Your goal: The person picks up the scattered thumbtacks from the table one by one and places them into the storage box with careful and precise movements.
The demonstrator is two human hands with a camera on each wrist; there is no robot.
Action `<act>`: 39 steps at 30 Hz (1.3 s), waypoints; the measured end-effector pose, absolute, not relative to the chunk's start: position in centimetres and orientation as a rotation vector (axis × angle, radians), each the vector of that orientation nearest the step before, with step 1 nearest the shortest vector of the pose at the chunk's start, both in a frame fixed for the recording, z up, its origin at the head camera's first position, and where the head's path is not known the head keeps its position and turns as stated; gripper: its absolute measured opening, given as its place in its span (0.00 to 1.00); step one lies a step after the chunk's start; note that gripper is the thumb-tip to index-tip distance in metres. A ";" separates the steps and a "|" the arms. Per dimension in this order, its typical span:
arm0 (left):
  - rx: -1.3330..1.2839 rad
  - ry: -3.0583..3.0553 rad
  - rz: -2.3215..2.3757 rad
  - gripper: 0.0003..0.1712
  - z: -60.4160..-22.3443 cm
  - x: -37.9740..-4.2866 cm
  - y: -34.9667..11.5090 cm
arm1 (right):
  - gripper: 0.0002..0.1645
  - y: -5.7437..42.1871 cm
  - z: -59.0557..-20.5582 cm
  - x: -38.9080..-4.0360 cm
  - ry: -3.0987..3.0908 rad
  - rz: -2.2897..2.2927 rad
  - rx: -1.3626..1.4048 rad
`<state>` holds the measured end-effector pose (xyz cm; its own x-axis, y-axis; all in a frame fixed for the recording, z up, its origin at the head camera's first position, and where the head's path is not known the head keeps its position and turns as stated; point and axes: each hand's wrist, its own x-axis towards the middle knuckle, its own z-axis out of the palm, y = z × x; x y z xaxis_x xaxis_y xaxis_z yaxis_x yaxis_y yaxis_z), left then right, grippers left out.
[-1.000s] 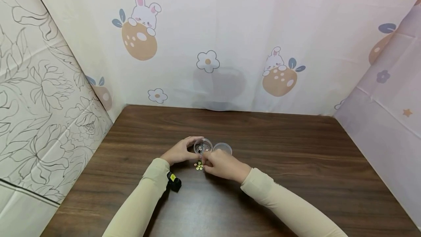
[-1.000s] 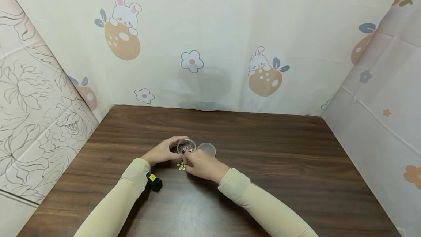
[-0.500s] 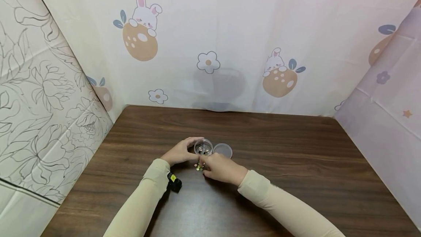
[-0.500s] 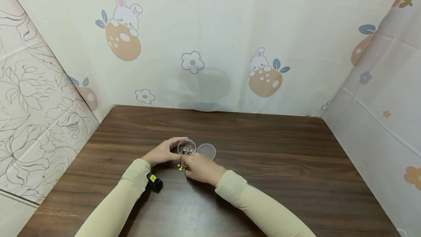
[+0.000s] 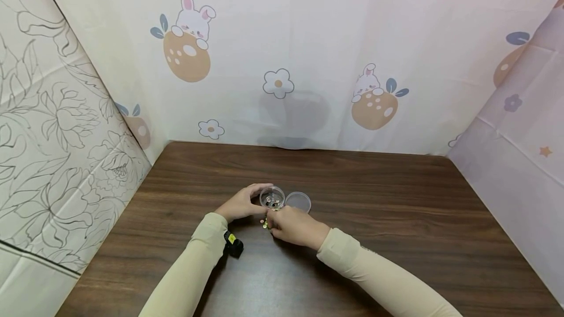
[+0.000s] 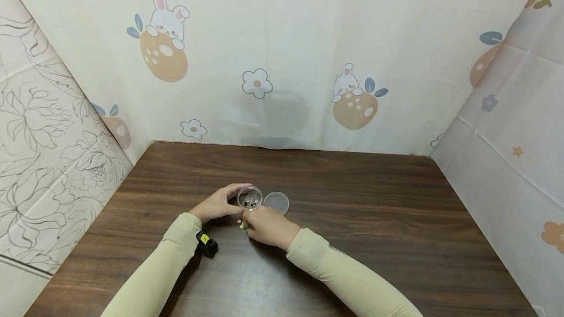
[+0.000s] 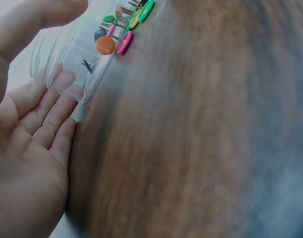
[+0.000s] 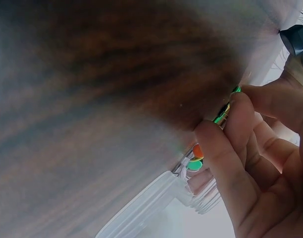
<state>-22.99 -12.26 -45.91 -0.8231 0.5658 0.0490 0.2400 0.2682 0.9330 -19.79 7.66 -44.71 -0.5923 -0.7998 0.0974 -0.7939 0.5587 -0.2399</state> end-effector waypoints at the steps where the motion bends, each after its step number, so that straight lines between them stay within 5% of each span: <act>1: 0.740 2.249 1.573 0.39 -45.9 -23.0 -12.2 | 0.04 7.7 -44.7 -19.8 2.753 -0.402 -1.404; 22: 0.676 2.298 1.569 0.40 -49.2 -24.5 -12.5 | 0.04 7.8 -44.9 -19.8 2.761 -0.403 -1.416; 39: 0.741 2.263 1.525 0.40 -45.9 -23.1 -12.4 | 0.04 8.6 -44.1 -20.4 2.685 -0.577 -1.452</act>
